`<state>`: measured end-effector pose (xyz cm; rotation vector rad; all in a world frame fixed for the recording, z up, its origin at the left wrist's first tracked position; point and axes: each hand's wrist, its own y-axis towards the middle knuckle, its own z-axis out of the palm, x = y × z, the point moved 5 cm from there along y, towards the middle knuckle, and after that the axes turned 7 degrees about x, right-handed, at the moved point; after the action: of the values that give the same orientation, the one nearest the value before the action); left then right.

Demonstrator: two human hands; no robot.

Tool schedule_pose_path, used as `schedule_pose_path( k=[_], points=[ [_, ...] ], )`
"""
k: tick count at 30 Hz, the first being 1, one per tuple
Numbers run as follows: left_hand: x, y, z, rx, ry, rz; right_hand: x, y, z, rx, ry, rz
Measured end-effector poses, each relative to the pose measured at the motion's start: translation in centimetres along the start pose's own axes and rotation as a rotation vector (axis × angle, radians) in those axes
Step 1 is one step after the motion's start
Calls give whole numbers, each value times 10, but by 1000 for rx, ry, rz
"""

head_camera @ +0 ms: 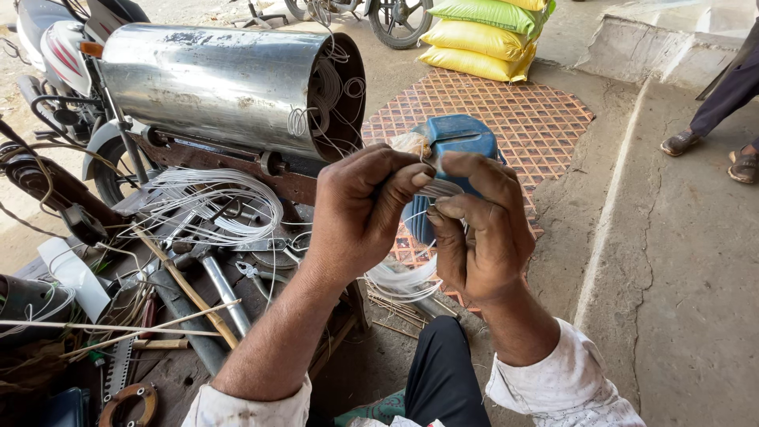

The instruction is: The person gathers loose white wire from the workbench and drum, coils and aligns the strands by hand, and feeds them into the open drum. They then insert a long bamboo pole into the drum and crank it to wind the wire inside, steadying the drum with the other hand.

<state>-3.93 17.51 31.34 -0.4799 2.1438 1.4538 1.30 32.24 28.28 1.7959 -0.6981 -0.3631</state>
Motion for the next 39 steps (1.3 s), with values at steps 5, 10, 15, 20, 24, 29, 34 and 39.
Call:
schedule_pose_path(
  k=[5,10,15,20,24,29,34,39],
  points=[
    [-1,-9,-3,104,13,38,-21,-9,-1,-50,502,279],
    [2,-18,-5,186,153,142,-38,-17,2,29,920,434],
    [4,-28,-5,234,403,220,-47,-10,5,183,987,560],
    [13,-22,-7,242,383,212,-29,23,-8,431,263,42],
    [18,-24,-12,193,344,189,-2,26,-8,413,-178,-374],
    [19,-34,-19,186,399,225,-39,13,-6,298,404,282],
    [23,-36,-17,202,505,249,-60,-9,5,536,696,643],
    [32,-47,-35,224,561,236,-57,-8,33,572,680,738]
  ],
)
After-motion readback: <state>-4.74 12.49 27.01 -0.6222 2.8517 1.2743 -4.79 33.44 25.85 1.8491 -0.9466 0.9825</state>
